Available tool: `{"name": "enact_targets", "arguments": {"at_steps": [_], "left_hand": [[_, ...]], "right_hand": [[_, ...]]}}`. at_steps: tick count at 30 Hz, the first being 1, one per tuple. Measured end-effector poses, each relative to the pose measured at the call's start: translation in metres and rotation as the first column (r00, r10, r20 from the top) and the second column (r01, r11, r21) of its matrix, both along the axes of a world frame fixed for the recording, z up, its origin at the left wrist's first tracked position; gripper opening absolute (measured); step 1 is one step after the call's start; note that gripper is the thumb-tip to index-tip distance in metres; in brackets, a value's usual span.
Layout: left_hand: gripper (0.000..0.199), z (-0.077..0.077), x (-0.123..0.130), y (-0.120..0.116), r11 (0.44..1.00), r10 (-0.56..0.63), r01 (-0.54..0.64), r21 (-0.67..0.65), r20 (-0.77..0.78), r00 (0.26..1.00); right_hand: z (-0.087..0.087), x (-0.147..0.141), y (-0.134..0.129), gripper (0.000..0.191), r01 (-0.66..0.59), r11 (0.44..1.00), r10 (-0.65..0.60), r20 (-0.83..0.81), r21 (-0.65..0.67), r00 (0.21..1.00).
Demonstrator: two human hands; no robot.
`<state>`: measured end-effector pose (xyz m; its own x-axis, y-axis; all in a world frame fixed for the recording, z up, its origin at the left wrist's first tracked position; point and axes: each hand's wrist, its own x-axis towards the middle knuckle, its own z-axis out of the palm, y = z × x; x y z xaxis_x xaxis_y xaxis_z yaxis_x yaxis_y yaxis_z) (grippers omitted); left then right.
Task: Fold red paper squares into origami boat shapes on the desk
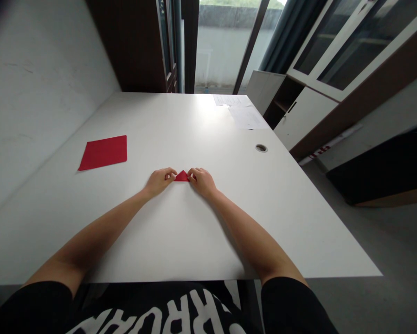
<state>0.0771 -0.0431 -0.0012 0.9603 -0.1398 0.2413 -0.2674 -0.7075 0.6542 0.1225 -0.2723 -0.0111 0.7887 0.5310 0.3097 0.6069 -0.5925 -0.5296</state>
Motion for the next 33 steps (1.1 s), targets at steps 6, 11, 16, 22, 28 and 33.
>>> {"name": "enact_targets", "arguments": {"at_steps": [6,11,16,22,28,33], "left_hand": [[0.020,-0.002,0.001,0.000,0.977,-0.084,0.069,0.201,0.067,0.994],[0.019,-0.001,0.002,0.005,0.947,-0.175,0.145,0.286,0.083,0.981],[0.025,0.000,0.002,0.008,0.892,-0.255,0.167,0.420,0.164,0.953],[0.020,-0.005,0.005,0.008,0.859,-0.250,0.106,0.501,0.229,0.941],[0.018,-0.005,0.005,0.009,0.862,-0.227,0.082,0.500,0.237,0.944],[0.021,-0.005,0.004,0.007,0.894,-0.221,0.099,0.437,0.236,0.946]], "right_hand": [[-0.001,-0.002,0.002,0.021,-0.012,0.992,0.021,0.072,-0.130,0.997],[0.000,-0.005,0.004,0.037,-0.035,0.954,0.078,0.136,-0.299,0.988],[0.002,-0.008,0.005,0.037,-0.036,0.935,0.097,0.158,-0.354,0.983],[0.009,-0.009,0.004,0.042,-0.078,0.944,0.132,0.150,-0.322,0.980],[0.010,-0.006,0.001,0.042,-0.106,0.940,0.163,0.153,-0.323,0.975],[0.005,-0.004,0.002,0.033,-0.114,0.934,0.193,0.210,-0.339,0.959]]}}
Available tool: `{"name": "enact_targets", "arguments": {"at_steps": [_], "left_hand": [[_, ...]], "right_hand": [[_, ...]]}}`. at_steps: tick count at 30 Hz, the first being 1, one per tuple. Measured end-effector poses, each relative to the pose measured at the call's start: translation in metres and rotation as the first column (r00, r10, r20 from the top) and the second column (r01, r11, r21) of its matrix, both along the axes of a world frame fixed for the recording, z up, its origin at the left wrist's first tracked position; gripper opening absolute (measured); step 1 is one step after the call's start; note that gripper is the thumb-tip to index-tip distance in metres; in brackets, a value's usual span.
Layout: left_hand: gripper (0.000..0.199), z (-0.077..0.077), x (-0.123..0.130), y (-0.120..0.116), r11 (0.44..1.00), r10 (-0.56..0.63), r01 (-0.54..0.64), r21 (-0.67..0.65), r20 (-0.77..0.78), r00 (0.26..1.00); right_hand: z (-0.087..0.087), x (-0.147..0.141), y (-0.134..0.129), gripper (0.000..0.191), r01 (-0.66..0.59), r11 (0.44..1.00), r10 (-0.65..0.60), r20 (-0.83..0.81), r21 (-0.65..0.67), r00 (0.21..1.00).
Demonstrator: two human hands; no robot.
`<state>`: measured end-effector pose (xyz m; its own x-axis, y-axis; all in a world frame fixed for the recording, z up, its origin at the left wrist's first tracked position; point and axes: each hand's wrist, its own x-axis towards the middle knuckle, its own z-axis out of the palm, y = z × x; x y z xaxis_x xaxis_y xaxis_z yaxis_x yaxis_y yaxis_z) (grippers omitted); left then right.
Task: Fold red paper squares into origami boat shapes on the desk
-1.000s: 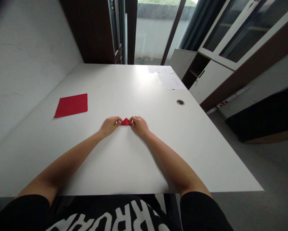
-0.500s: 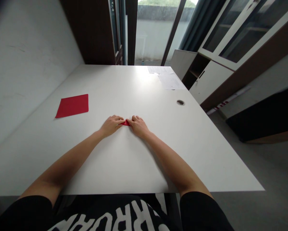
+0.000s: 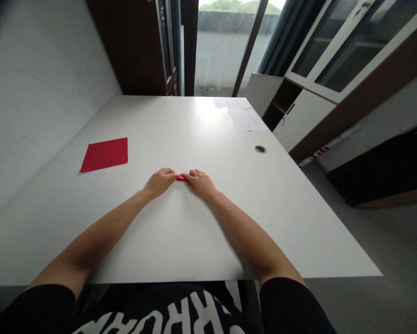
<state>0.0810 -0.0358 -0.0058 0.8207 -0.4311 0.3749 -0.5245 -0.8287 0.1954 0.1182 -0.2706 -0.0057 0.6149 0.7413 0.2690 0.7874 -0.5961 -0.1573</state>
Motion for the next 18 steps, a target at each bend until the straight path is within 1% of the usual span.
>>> {"name": "enact_targets", "arguments": {"at_steps": [4,9,14,16,18], "left_hand": [[0.022,0.002,-0.002,0.000,0.999,-0.026,0.027,-0.027,0.023,0.999],[0.025,0.007,-0.005,-0.002,0.999,0.006,-0.012,0.051,0.110,0.994],[0.024,0.013,-0.011,-0.010,0.982,-0.050,0.014,0.188,0.189,0.981],[0.025,0.015,-0.013,-0.012,0.978,-0.066,0.025,0.207,0.194,0.979],[0.027,0.017,-0.014,-0.012,0.980,-0.063,0.025,0.199,0.187,0.980]], "right_hand": [[-0.003,0.001,0.000,0.029,-0.024,0.999,0.023,0.026,0.038,0.999],[-0.001,-0.001,0.000,0.028,-0.039,0.996,0.034,0.066,0.081,0.997],[0.004,-0.007,0.004,0.029,-0.043,0.999,0.039,0.164,0.019,0.986],[0.007,-0.009,0.005,0.030,-0.039,0.999,0.041,0.176,-0.014,0.984],[0.010,-0.009,0.004,0.030,-0.038,0.998,0.045,0.168,-0.048,0.985]]}}
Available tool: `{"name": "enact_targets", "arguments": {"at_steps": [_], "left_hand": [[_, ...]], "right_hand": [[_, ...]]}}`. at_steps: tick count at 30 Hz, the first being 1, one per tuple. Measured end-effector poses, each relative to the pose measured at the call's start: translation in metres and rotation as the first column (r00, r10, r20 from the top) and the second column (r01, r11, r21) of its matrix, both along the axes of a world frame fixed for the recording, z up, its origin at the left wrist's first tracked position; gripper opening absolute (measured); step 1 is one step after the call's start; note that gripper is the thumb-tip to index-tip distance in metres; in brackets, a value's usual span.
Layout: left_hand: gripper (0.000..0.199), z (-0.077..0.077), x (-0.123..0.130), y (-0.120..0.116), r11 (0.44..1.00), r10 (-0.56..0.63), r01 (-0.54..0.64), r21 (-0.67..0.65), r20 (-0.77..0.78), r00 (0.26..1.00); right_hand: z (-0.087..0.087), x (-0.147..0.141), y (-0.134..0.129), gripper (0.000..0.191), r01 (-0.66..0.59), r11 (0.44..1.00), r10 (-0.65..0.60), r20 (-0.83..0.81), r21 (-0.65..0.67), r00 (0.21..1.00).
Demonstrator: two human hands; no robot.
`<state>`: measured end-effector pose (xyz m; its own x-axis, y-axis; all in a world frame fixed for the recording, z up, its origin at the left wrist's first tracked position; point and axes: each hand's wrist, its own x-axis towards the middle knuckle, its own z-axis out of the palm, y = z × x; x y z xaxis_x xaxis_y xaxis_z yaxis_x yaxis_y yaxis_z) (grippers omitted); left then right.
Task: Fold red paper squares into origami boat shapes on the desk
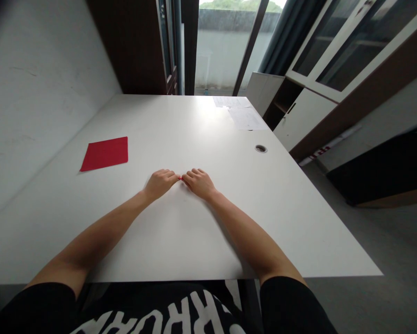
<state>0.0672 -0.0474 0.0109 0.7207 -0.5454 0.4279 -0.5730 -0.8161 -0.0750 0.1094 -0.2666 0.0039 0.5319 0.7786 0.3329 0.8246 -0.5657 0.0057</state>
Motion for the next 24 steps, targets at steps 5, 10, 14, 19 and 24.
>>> {"name": "enact_targets", "arguments": {"at_steps": [5,10,14,19,24], "left_hand": [[0.026,0.000,0.002,0.005,0.998,0.037,-0.039,-0.050,-0.033,0.999],[0.022,-0.005,0.005,0.009,0.996,0.058,-0.062,-0.070,-0.048,0.997],[0.028,-0.007,0.007,0.014,0.993,0.068,-0.074,-0.091,-0.064,0.996],[0.026,-0.004,0.008,0.021,0.993,0.070,-0.073,-0.094,-0.035,0.997],[0.025,-0.003,0.009,0.024,0.994,0.083,-0.084,-0.074,-0.013,0.996]], "right_hand": [[0.003,0.005,-0.004,0.033,0.006,1.000,-0.005,-0.055,0.004,0.998],[0.002,0.010,-0.009,0.038,-0.002,1.000,0.001,-0.034,-0.004,0.999],[0.003,0.013,-0.014,0.039,-0.044,0.999,0.045,-0.030,0.019,0.999],[0.000,0.015,-0.017,0.036,-0.014,0.999,0.017,-0.070,0.052,0.997],[-0.004,0.016,-0.016,0.032,0.014,0.999,-0.011,-0.092,0.031,0.996]]}}
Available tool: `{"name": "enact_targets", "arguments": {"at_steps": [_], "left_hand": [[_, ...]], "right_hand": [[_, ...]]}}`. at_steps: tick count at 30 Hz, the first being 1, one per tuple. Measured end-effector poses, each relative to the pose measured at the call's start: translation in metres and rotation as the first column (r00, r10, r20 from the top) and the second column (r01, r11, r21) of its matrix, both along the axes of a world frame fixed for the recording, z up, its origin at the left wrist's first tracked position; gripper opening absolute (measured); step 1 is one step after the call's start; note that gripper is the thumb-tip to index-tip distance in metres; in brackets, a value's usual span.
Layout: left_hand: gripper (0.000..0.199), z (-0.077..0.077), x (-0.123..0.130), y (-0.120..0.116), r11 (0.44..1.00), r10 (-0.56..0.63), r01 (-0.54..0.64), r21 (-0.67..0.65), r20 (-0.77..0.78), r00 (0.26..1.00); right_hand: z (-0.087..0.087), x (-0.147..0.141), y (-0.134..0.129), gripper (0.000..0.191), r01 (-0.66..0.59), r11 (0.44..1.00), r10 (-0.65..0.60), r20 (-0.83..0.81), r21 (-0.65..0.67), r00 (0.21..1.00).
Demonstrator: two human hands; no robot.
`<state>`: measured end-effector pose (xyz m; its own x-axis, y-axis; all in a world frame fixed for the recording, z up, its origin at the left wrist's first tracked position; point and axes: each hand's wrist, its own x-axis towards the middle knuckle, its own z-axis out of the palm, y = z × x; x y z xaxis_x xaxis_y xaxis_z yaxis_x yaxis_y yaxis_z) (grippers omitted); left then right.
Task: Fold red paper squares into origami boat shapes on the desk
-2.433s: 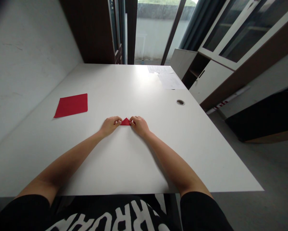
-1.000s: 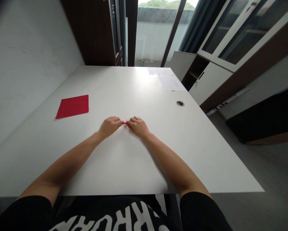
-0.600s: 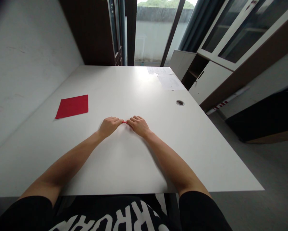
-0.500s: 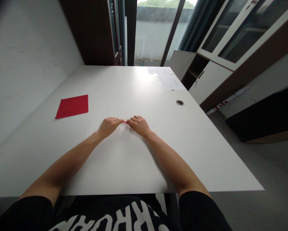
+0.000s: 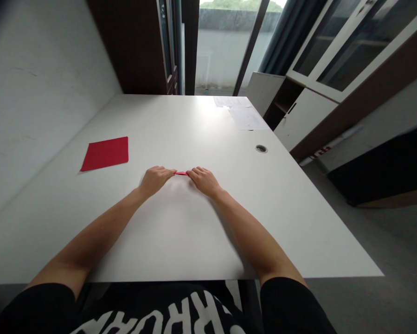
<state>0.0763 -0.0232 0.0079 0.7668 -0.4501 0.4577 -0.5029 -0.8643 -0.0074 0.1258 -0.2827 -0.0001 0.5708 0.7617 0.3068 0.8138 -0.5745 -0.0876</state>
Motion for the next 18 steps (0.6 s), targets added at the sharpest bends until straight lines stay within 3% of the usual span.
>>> {"name": "enact_targets", "arguments": {"at_steps": [9,18], "left_hand": [[0.027,0.000,0.005,0.009,0.999,-0.011,0.010,-0.039,-0.031,0.999],[0.032,0.010,-0.005,-0.002,0.995,-0.098,0.098,-0.035,-0.003,0.995]], "right_hand": [[0.004,0.000,-0.003,0.035,-0.010,0.998,0.012,-0.036,0.060,0.999],[0.005,-0.007,0.004,0.037,-0.042,0.996,0.043,-0.011,0.080,0.999]]}}
